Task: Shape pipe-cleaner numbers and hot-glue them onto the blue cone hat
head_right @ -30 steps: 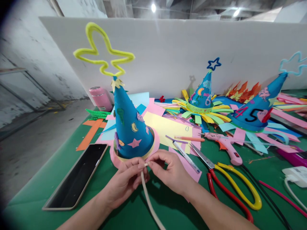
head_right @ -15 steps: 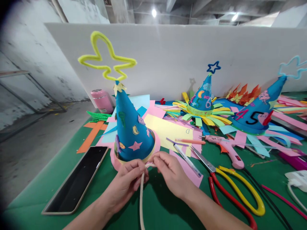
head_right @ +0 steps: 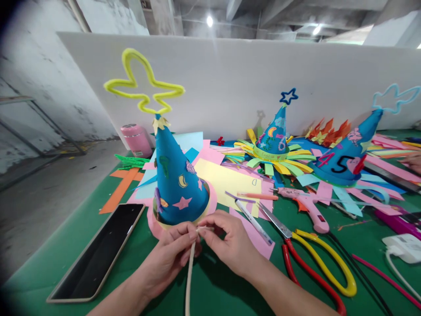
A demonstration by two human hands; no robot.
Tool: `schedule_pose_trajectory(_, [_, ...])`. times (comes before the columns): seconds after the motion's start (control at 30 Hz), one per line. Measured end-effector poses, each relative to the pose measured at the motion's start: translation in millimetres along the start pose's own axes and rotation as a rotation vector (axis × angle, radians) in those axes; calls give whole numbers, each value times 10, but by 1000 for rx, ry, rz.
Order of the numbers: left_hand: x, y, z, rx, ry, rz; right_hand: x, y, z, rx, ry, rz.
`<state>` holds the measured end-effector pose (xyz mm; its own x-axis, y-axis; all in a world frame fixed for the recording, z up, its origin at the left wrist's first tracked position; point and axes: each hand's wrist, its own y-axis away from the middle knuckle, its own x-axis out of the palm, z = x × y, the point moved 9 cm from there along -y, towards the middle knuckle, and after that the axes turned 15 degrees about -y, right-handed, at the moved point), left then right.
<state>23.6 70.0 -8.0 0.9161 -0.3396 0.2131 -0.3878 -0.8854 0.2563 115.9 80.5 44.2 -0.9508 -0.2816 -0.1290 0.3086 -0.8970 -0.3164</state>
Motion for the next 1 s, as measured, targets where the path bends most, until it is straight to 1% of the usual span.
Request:
schedule_pose_trajectory(0.07, [2,-4,-1,0,36,0,-25,-3,27,-21,13,-16])
schedule_pose_trajectory(0.3, [24,10,-1,7,149,10,-2,6,165,-100,38,28])
schedule_pose_trajectory(0.57, [4,-10,-10,19,162,9,9,14,148,-103,19,46])
schedule_pose_trajectory(0.67, [-9,-11,-16,13,157,0,-39,10,77,-25,-43,10])
schedule_pose_trajectory(0.73, [-28,-10,-22,7,168,-16,-75,12,-13,75,-150,-22])
schedule_pose_trajectory(0.8, [-47,-8,-17,-14,177,-34,-57,21,-100,172,-259,-14])
schedule_pose_trajectory(0.83, [-55,-6,-14,-25,178,-43,-15,27,-134,214,-304,15])
schedule_pose_trajectory(0.9, [-76,-3,-17,-33,178,-66,120,47,-183,282,-370,115])
schedule_pose_trajectory(0.97, [-102,1,-29,-25,171,-97,257,72,-206,313,-420,197])
schedule_pose_trajectory(1.0, [-111,3,-34,-21,164,-107,305,79,-212,314,-447,213])
